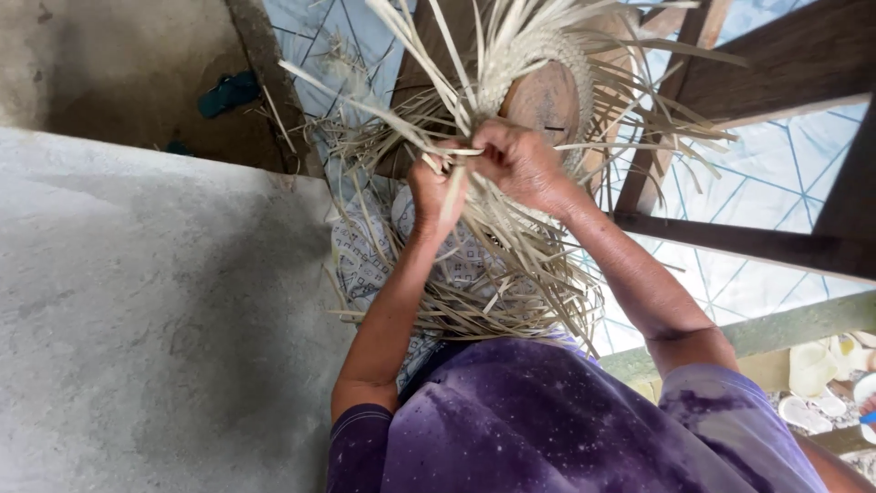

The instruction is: Weaving a hat from dried plant fibers around a wooden mold

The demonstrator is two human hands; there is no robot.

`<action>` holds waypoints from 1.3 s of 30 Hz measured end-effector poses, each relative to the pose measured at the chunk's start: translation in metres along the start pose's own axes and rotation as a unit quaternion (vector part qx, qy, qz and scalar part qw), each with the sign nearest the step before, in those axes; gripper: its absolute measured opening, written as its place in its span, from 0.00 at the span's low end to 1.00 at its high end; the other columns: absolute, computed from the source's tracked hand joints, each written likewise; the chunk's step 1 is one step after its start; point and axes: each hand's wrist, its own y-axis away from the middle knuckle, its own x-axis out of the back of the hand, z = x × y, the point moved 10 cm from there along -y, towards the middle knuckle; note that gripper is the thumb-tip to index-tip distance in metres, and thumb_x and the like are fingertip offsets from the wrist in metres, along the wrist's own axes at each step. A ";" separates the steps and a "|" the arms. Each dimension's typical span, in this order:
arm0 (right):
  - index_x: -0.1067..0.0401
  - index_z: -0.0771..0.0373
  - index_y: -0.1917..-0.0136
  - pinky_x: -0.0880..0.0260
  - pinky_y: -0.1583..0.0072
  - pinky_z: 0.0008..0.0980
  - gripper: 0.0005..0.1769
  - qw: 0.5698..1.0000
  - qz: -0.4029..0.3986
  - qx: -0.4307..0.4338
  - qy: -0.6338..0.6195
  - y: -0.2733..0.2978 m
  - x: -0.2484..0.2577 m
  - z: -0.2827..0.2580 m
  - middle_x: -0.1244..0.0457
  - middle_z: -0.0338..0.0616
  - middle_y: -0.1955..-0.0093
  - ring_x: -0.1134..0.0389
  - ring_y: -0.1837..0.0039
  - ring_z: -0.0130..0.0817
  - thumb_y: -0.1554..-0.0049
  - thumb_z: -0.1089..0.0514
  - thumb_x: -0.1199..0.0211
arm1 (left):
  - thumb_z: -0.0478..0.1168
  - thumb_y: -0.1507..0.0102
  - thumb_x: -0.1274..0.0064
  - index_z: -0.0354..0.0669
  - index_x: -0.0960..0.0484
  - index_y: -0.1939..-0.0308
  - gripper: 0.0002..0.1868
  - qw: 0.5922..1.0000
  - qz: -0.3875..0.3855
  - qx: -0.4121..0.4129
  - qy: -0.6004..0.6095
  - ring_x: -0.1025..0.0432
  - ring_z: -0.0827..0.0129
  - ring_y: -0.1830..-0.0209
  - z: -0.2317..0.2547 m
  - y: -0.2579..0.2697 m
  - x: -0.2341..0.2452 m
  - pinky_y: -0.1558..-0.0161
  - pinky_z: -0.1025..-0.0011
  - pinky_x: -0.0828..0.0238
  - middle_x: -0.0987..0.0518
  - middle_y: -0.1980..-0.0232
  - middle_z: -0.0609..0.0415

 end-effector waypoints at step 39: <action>0.26 0.60 0.65 0.29 0.53 0.55 0.29 0.860 0.391 -0.302 0.129 0.095 0.050 0.138 0.35 0.56 0.66 0.29 0.53 0.64 0.38 0.34 0.37 | 0.32 0.34 0.52 0.37 0.18 0.52 0.09 0.892 -0.309 0.167 0.284 0.25 0.56 0.48 -0.126 -0.083 -0.069 0.42 0.52 0.30 0.20 0.50 0.43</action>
